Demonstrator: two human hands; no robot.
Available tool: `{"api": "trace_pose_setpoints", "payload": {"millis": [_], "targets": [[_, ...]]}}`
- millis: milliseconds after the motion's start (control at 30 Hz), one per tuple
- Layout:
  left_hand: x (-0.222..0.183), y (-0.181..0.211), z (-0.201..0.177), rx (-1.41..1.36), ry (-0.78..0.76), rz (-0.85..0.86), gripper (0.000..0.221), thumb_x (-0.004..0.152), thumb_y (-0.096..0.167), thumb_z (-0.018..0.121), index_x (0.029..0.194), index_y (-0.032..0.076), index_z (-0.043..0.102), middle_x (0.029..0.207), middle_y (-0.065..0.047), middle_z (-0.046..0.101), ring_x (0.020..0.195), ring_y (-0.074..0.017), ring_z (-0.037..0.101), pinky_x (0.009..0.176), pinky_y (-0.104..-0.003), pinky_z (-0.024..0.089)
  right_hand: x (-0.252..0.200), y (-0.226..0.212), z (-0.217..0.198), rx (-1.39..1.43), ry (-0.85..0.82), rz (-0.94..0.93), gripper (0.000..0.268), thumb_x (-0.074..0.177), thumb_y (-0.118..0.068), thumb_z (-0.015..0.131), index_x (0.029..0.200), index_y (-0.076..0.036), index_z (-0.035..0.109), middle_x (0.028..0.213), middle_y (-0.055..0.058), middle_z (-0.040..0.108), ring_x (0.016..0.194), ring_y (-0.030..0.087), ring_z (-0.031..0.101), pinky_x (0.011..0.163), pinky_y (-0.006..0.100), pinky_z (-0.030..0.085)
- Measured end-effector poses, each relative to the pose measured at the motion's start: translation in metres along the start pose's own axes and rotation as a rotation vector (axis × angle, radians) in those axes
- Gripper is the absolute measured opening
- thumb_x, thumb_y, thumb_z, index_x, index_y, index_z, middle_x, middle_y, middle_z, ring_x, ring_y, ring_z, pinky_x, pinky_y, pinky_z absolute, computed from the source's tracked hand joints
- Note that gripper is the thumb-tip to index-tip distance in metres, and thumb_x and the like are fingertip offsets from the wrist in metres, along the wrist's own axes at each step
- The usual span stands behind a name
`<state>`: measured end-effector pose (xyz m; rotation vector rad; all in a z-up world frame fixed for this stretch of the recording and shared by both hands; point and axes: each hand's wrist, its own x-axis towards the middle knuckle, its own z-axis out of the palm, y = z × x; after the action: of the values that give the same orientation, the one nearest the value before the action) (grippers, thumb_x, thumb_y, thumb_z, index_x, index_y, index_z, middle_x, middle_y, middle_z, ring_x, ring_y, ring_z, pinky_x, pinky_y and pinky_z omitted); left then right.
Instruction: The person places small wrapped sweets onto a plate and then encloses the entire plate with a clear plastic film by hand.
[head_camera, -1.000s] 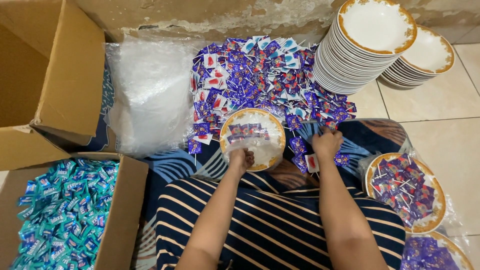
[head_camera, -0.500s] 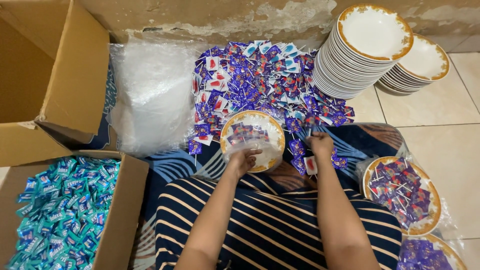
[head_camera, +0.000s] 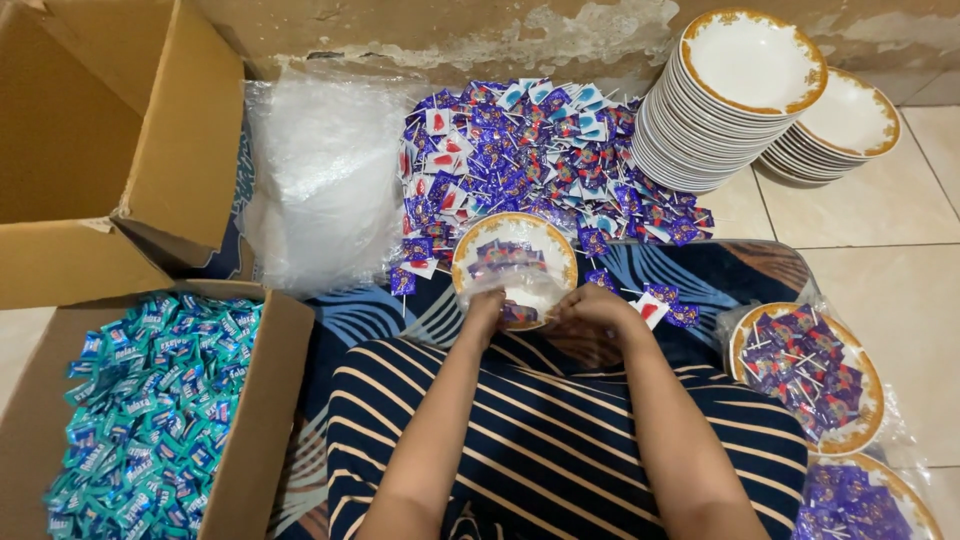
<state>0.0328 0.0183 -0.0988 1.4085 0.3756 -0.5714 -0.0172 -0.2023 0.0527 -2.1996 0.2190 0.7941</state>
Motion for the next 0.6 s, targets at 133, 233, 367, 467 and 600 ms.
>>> {"api": "trace_pose_setpoints", "payload": {"millis": [133,233,367,467,600], "targets": [[-0.056,0.041,0.006,-0.232,-0.052,-0.044,0.052,0.103,0.018,0.045,0.148,-0.008,0.037,0.120,-0.029,0.060,0.100,-0.0443,0.072,0.081,-0.054,0.060,0.014,0.000,0.020,0.248,0.121,0.081,0.026,0.073,-0.016,0.084,0.098,-0.011,0.084,0.083,0.017,0.078,0.082,0.027,0.076,0.076,0.039,0.062],[-0.047,0.032,0.001,-0.188,-0.104,-0.013,0.057,0.104,0.015,0.041,0.151,-0.014,0.026,0.133,-0.033,0.052,0.112,-0.0443,0.067,0.094,-0.053,0.055,0.040,0.015,0.042,0.164,0.315,0.180,0.036,0.072,-0.030,0.083,0.107,-0.023,0.081,0.100,0.007,0.078,0.101,0.024,0.073,0.092,0.038,0.058],[-0.046,0.024,-0.002,-0.030,-0.102,-0.001,0.058,0.101,0.018,0.045,0.153,-0.005,0.032,0.129,-0.025,0.059,0.108,-0.0373,0.071,0.085,-0.048,0.060,0.018,-0.023,0.068,0.799,0.389,0.119,0.031,0.078,-0.006,0.083,0.104,0.007,0.074,0.078,0.025,0.071,0.067,0.033,0.074,0.060,0.044,0.066],[-0.044,0.026,-0.003,0.060,-0.061,0.034,0.058,0.096,0.016,0.052,0.149,-0.002,0.040,0.126,-0.023,0.062,0.104,-0.0344,0.073,0.077,-0.047,0.062,0.018,-0.039,0.078,0.969,0.463,0.139,0.035,0.077,-0.001,0.080,0.106,0.014,0.065,0.077,0.028,0.068,0.064,0.039,0.074,0.056,0.049,0.065],[-0.057,0.023,-0.003,0.149,0.006,0.057,0.058,0.092,0.021,0.057,0.145,-0.002,0.048,0.130,-0.024,0.060,0.105,-0.0312,0.072,0.074,-0.044,0.064,0.075,-0.019,0.089,1.109,0.414,0.304,0.034,0.091,-0.002,0.067,0.114,0.017,0.053,0.088,0.015,0.062,0.076,0.029,0.074,0.071,0.045,0.065]]}}
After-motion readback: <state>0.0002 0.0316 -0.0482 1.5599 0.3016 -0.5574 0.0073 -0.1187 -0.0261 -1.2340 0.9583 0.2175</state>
